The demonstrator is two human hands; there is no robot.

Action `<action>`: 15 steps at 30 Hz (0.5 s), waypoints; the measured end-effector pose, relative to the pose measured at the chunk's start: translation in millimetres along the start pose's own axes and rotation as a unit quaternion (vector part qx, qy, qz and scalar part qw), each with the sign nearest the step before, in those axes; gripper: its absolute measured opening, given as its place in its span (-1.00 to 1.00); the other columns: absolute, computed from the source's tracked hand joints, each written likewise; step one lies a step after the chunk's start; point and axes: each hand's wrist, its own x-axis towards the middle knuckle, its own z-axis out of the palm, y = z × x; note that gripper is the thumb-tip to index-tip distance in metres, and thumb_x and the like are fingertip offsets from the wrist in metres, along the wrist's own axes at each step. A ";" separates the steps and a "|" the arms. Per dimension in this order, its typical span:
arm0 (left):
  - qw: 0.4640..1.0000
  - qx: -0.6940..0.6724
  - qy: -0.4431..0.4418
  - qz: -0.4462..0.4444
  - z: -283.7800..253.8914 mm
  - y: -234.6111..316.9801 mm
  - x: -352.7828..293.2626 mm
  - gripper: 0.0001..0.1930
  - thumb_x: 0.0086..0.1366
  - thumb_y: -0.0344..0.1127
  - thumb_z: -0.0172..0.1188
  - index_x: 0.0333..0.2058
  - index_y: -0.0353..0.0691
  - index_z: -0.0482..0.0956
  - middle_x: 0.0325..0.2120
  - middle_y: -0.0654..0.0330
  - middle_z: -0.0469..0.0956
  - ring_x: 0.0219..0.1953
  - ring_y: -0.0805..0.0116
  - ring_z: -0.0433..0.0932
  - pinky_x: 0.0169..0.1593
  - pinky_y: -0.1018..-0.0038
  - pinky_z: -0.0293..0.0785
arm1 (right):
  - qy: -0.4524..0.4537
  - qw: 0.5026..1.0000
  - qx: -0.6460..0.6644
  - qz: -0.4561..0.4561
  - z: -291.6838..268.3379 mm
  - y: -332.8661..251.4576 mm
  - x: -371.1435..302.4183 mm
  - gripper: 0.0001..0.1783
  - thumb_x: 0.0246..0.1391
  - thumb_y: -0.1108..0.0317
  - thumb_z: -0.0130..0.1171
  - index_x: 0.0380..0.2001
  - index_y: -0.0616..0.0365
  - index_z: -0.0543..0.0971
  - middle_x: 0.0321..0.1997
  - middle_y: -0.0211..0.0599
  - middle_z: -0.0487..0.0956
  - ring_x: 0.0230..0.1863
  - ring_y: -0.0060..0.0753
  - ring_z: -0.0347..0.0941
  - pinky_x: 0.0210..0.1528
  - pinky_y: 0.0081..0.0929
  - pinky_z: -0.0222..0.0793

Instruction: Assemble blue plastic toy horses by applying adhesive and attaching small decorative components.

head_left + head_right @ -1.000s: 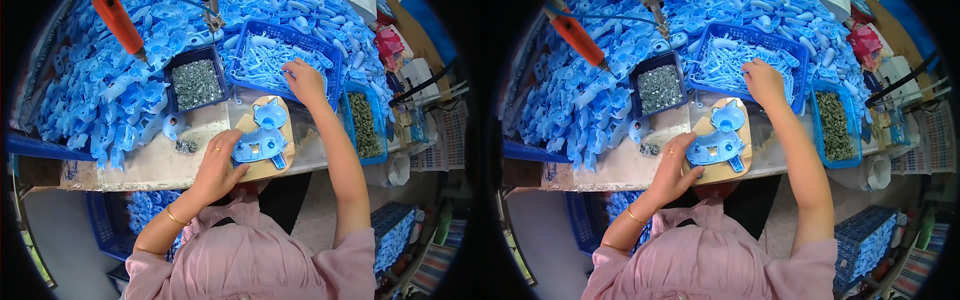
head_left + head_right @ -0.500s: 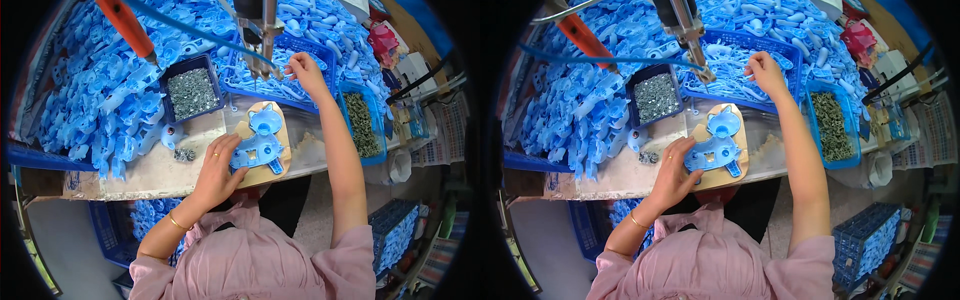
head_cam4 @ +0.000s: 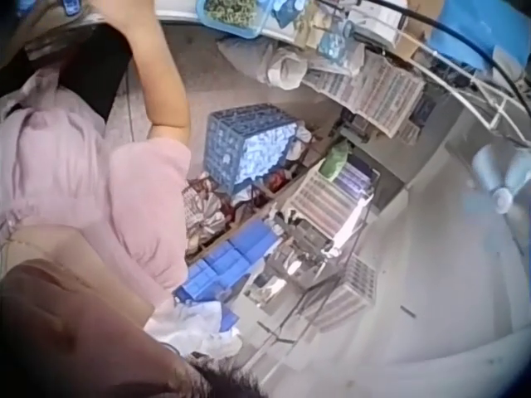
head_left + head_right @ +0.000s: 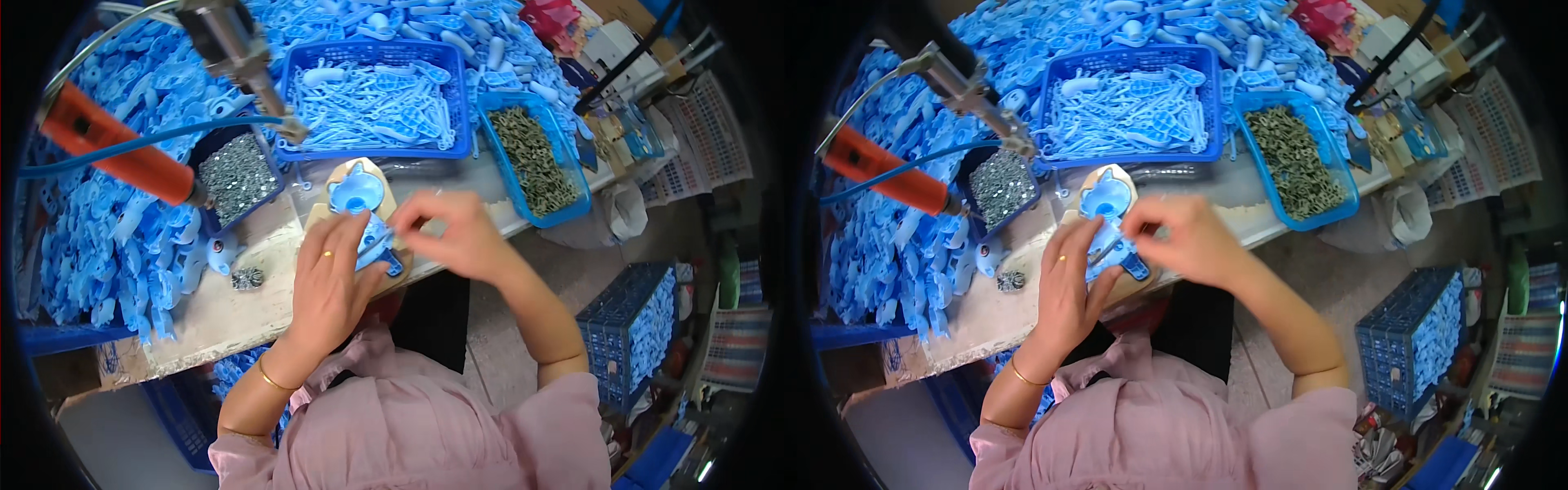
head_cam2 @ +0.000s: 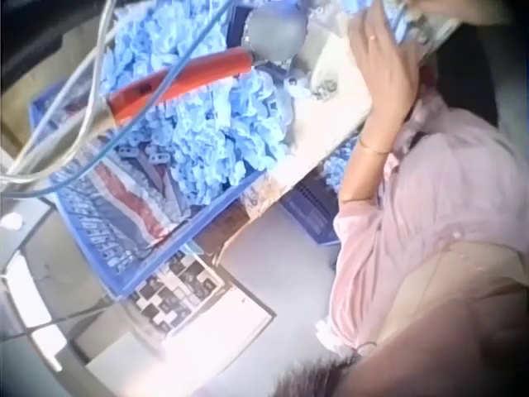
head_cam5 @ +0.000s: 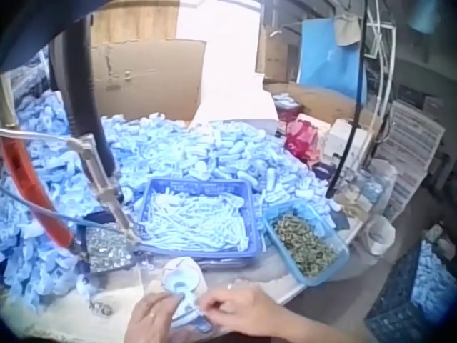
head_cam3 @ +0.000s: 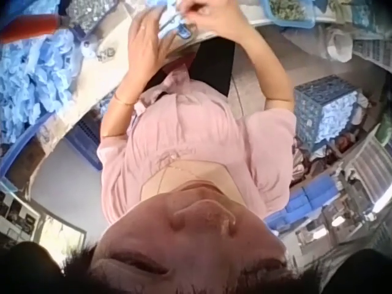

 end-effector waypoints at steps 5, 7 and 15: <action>0.992 -0.049 -0.080 -0.079 15.3 -6.6 -13.5 -0.81 0.33 -0.39 0.22 -0.10 -0.21 0.52 -0.43 0.02 0.59 -0.36 0.00 0.60 -0.31 0.20 0.47 | 0.022 0.979 0.088 0.182 -25.2 6.9 -17.6 -0.81 0.09 0.46 0.36 -0.19 0.19 0.66 -0.25 -0.45 0.66 -0.18 -0.64 0.56 -0.07 -0.58 0.49; 0.992 -0.049 -0.067 -0.091 8.5 -8.2 -17.0 -0.83 0.34 -0.40 0.21 -0.12 -0.23 0.53 -0.40 -0.01 0.60 -0.34 -0.01 0.60 -0.30 0.19 0.47 | 0.128 0.967 -0.084 0.203 -80.2 50.1 -21.8 -0.84 0.15 0.43 0.28 -0.19 0.21 0.66 -0.29 -0.42 0.67 -0.22 -0.61 0.57 -0.13 -0.54 0.49; 0.976 -0.150 -0.097 -0.125 5.0 -4.5 -20.8 -0.87 0.35 -0.41 0.19 -0.15 -0.26 0.55 -0.38 -0.02 0.60 -0.33 -0.03 0.60 -0.28 0.21 0.50 | 0.144 0.839 -0.458 0.255 -162.5 160.6 -40.9 -0.80 0.05 0.31 0.33 -0.28 0.18 0.68 -0.35 -0.09 0.68 -0.31 -0.03 0.61 -0.23 -0.23 0.50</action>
